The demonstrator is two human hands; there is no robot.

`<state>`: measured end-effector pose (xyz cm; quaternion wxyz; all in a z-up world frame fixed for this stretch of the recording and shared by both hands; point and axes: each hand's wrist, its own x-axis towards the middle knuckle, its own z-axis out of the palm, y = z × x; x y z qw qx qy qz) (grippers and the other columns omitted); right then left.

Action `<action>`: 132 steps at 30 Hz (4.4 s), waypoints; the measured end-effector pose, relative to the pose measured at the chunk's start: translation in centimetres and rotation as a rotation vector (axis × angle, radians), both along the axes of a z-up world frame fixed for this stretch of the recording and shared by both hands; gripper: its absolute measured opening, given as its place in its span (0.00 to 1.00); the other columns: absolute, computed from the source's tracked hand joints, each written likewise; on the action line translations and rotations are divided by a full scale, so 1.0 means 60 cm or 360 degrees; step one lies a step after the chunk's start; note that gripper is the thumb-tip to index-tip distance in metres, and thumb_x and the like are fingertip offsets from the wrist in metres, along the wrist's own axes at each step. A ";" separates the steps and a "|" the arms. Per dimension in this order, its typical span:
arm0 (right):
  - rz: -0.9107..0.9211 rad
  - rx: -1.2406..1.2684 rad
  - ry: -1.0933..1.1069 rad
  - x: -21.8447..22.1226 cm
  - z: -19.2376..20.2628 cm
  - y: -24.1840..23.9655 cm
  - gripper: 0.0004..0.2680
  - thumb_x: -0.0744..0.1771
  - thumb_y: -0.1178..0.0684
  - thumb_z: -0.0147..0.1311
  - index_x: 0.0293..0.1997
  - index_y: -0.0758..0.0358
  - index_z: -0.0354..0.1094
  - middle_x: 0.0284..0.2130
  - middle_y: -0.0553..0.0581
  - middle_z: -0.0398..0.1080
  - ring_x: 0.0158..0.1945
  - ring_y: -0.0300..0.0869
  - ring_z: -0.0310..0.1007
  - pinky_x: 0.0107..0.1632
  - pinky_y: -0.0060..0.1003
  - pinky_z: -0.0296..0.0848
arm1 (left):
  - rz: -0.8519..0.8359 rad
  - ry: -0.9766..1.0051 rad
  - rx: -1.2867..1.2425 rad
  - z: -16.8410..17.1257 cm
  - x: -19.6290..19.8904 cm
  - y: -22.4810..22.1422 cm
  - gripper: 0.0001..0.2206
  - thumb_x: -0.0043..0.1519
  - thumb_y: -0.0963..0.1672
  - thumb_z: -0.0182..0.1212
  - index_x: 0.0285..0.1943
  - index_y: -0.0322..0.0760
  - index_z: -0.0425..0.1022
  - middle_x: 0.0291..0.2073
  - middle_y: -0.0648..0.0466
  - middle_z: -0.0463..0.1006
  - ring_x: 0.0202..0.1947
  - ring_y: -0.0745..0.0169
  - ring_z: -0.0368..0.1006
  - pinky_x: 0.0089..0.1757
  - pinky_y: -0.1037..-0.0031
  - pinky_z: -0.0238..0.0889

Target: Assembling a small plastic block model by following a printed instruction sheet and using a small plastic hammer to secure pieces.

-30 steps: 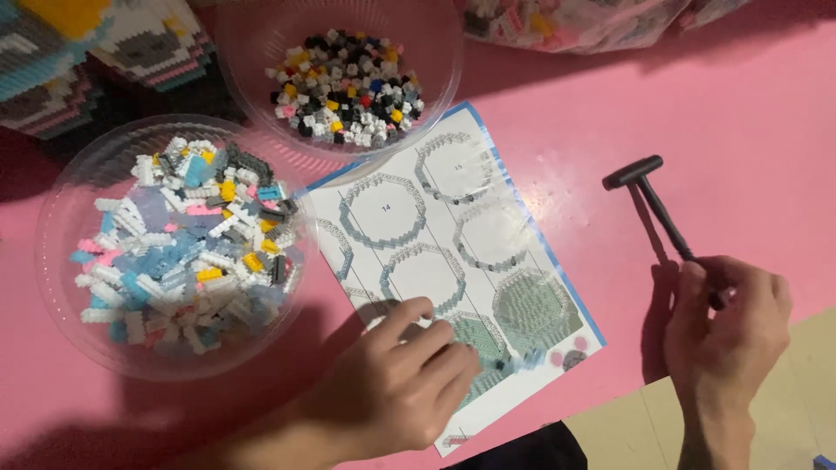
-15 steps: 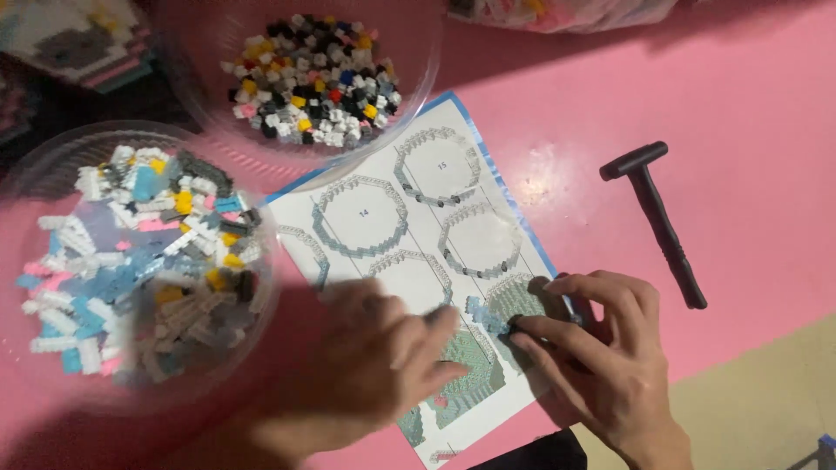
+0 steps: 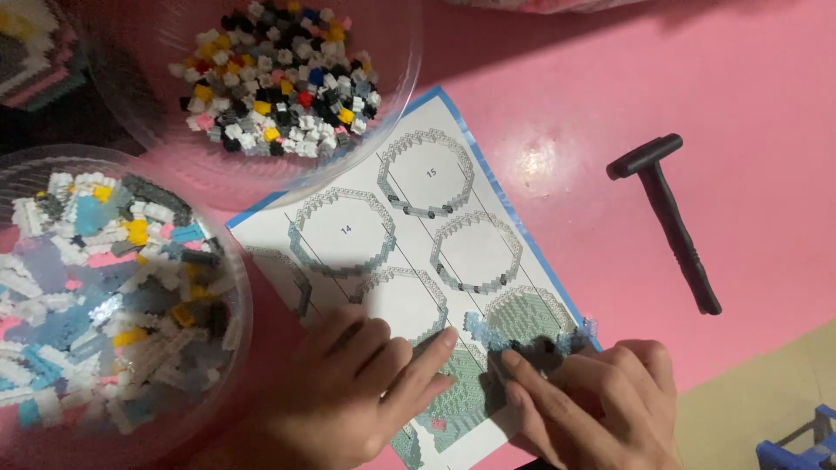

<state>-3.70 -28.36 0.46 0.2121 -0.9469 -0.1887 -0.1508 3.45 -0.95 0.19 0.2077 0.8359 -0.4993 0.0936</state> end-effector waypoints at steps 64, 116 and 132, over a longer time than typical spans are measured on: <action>0.0194 -0.0124 0.0028 0.039 -0.010 0.006 0.13 0.66 0.44 0.65 0.56 0.44 0.78 0.33 0.52 0.59 0.27 0.39 0.59 0.39 0.41 0.62 | 0.0318 0.0290 0.0028 0.005 0.010 -0.011 0.33 0.65 0.54 0.67 0.72 0.29 0.68 0.34 0.52 0.68 0.39 0.53 0.67 0.48 0.55 0.59; -0.0166 -0.0074 -0.0033 0.024 0.003 0.062 0.15 0.56 0.58 0.75 0.44 0.54 0.83 0.37 0.54 0.73 0.38 0.44 0.68 0.42 0.37 0.67 | 0.0139 0.0090 -0.0057 -0.007 -0.027 0.013 0.40 0.69 0.63 0.47 0.70 0.26 0.73 0.72 0.46 0.73 0.78 0.50 0.61 0.76 0.45 0.42; 0.0257 -0.0160 -0.0131 0.112 0.092 0.041 0.11 0.58 0.56 0.72 0.42 0.55 0.82 0.37 0.51 0.75 0.36 0.41 0.72 0.42 0.40 0.71 | 0.0122 0.0096 0.0130 -0.022 -0.052 0.021 0.38 0.70 0.64 0.43 0.68 0.30 0.72 0.69 0.47 0.73 0.78 0.52 0.61 0.77 0.44 0.37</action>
